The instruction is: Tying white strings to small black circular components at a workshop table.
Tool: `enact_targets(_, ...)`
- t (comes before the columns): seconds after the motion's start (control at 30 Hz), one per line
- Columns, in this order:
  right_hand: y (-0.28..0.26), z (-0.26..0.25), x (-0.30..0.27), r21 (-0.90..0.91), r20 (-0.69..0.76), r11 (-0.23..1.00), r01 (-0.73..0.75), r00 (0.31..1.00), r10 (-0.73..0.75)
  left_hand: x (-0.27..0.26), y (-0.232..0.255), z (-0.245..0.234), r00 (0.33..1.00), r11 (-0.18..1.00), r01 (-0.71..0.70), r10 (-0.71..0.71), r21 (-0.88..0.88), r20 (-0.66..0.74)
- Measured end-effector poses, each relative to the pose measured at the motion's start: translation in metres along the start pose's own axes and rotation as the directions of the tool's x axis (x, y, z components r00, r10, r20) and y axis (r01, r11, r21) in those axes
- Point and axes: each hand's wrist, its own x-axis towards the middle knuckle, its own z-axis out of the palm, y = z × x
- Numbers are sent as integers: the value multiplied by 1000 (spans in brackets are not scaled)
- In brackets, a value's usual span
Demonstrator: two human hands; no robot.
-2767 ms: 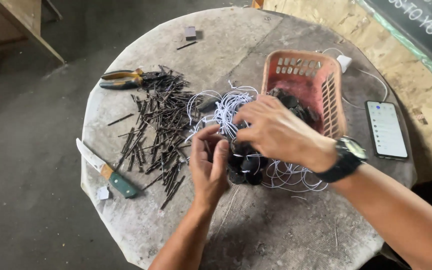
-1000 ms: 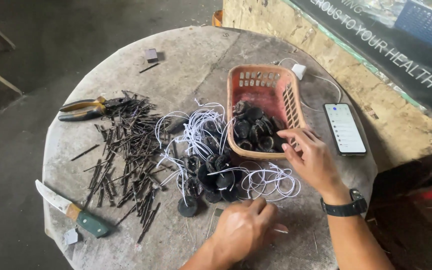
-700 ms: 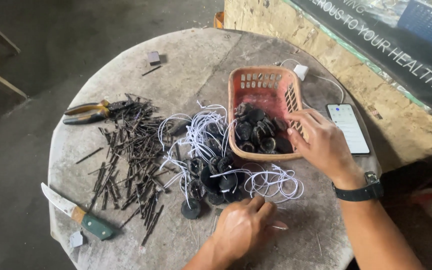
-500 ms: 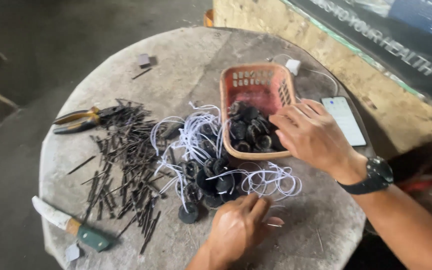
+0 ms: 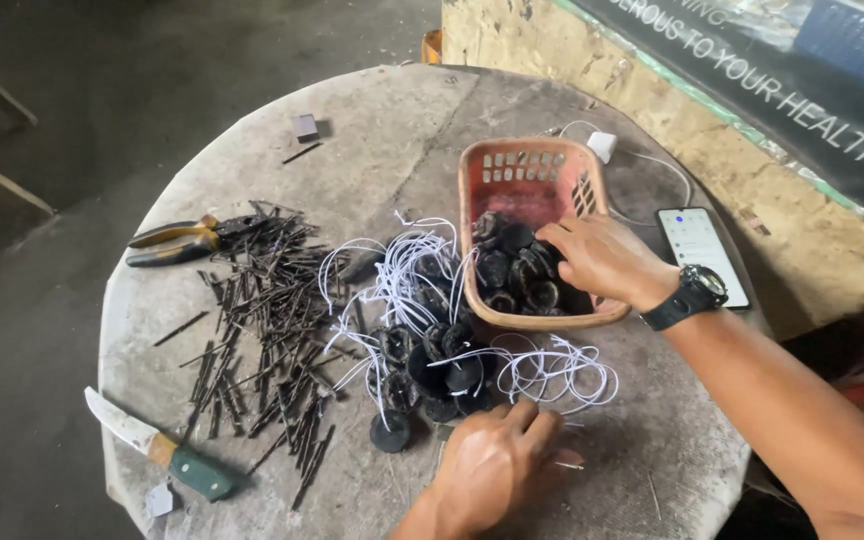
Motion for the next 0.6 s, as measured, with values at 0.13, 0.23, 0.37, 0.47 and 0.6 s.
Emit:
enact_targets(0.13,-3,4,2,-43,41,999,-28,999,30,-1,-3,-1,996,997,67,-68,23,54)
enact_targets(0.23,-4,4,0,-51,18,999,-18,1000,19,-2,-3,2,998,997,44,-47,59,40)
enact_targets(0.37,-8,0,5,-97,100,993,-61,992,71,1,-1,0,992,998,68,-67,-3,107)
enact_targets(0.47,-7,6,5,-173,138,983,-67,986,91,0,0,4,993,998,66,-63,-23,105)
enact_targets(0.6,-4,10,4,-123,-73,991,-48,997,39,-1,0,5,996,999,44,-42,-17,75)
